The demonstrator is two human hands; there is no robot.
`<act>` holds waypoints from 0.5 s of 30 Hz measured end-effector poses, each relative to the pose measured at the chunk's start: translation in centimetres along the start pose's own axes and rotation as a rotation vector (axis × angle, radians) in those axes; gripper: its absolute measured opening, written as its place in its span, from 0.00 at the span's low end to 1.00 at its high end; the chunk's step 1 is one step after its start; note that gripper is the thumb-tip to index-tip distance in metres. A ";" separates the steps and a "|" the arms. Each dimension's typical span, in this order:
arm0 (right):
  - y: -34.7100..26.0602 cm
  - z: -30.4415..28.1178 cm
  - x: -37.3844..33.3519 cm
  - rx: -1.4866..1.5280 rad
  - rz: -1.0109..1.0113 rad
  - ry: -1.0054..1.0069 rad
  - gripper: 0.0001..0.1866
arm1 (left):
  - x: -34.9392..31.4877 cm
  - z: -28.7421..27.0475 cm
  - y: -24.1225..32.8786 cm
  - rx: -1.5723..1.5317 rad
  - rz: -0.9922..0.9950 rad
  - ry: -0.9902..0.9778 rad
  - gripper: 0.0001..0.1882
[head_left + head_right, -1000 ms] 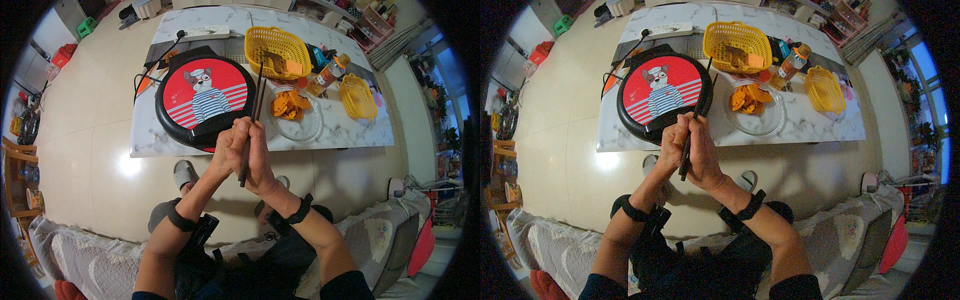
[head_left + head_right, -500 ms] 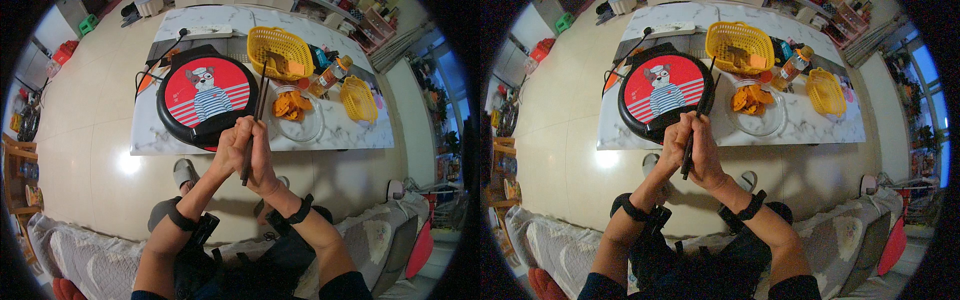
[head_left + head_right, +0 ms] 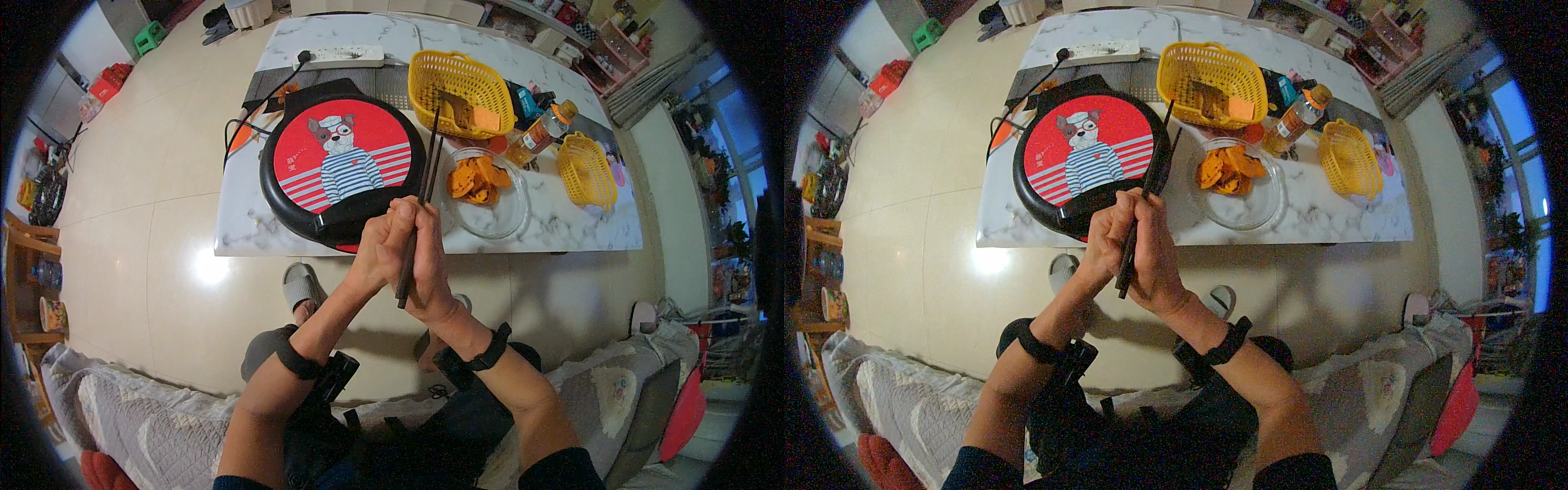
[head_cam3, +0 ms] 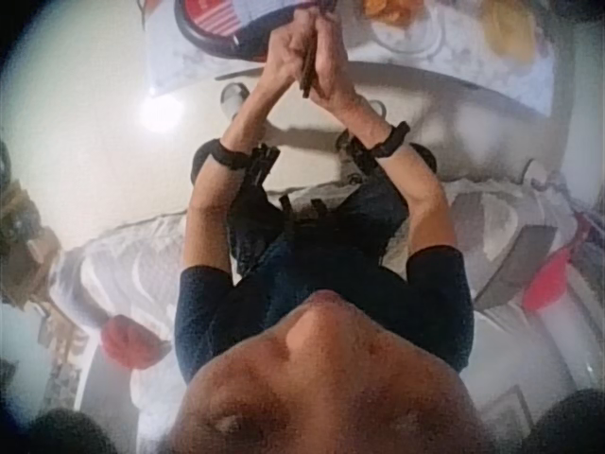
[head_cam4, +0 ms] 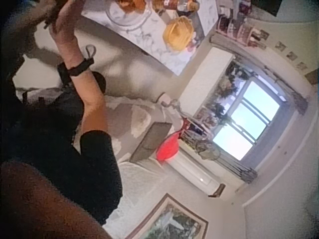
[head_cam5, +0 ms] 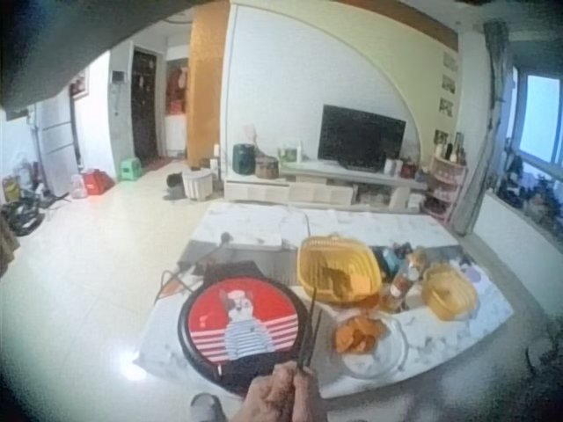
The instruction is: The person cooks sliced sweet potatoes in an electric skillet, using chopsticks to flip and arrange the pieces. They then pour oil from a bottle over the cooking slices.
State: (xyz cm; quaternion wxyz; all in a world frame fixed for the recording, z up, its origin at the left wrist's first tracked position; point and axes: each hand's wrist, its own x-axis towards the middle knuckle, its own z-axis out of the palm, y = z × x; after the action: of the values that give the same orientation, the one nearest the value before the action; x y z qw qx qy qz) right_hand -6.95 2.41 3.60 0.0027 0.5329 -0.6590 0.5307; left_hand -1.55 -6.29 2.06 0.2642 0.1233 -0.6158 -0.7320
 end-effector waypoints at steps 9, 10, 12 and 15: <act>0.0 0.1 0.1 -0.001 -0.016 0.023 0.31 | 0.0 0.5 0.6 -0.020 0.011 0.036 0.26; 0.0 0.1 0.1 0.022 -0.014 0.026 0.31 | 0.0 0.4 0.5 -0.026 0.008 0.028 0.26; 0.0 0.1 0.0 0.031 -0.033 0.025 0.31 | 0.1 0.4 0.3 -0.025 0.007 0.034 0.26; 0.1 0.0 0.0 0.036 -0.020 0.023 0.32 | 0.2 0.5 0.0 -0.019 0.008 0.049 0.25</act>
State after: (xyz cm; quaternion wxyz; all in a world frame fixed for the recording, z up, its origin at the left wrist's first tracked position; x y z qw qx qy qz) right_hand -7.00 2.36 3.52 0.0059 0.5331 -0.6439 0.5488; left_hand -1.93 -5.97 2.15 0.2831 0.1363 -0.6026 -0.7336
